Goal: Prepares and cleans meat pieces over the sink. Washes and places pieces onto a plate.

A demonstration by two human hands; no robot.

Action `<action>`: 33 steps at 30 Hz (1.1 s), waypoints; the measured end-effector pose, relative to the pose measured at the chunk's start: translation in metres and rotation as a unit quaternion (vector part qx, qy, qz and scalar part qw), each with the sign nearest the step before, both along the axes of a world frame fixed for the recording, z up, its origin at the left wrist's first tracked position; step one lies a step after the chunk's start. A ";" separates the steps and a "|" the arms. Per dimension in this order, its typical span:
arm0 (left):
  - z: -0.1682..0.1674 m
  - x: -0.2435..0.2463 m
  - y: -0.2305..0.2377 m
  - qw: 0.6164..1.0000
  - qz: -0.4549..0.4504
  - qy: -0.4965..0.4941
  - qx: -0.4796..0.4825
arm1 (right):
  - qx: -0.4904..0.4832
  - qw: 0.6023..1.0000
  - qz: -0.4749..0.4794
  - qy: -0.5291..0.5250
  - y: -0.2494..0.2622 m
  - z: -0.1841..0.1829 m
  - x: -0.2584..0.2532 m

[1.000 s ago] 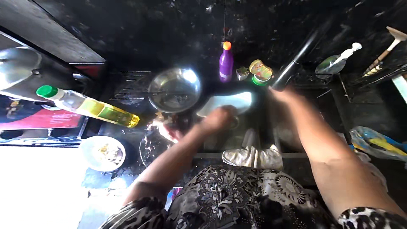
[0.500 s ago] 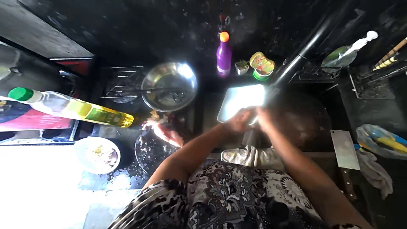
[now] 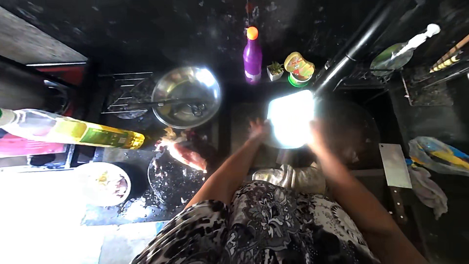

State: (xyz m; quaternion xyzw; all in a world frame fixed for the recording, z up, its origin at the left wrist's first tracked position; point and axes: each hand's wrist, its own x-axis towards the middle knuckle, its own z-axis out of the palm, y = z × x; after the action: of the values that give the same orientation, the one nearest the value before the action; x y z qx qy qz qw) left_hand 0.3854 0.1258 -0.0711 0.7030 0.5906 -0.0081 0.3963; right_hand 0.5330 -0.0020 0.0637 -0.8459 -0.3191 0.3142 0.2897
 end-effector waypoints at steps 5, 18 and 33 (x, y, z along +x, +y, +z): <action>0.008 0.003 -0.010 0.919 0.176 -0.258 -0.239 | 0.055 0.994 -0.050 0.081 0.000 -0.009 0.022; 0.103 -0.071 -0.020 0.838 0.264 -0.384 -0.284 | 0.044 0.995 0.016 0.089 0.045 -0.019 0.067; 0.104 -0.115 -0.053 0.953 0.169 -0.250 0.010 | 0.037 0.995 0.086 0.018 0.041 0.030 0.157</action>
State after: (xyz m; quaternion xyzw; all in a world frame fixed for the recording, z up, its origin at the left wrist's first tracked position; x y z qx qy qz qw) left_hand 0.2699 0.0729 0.0328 0.5766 0.5827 0.2406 0.5197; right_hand 0.6902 0.0389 0.0936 -0.7981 -0.3965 0.3413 0.2987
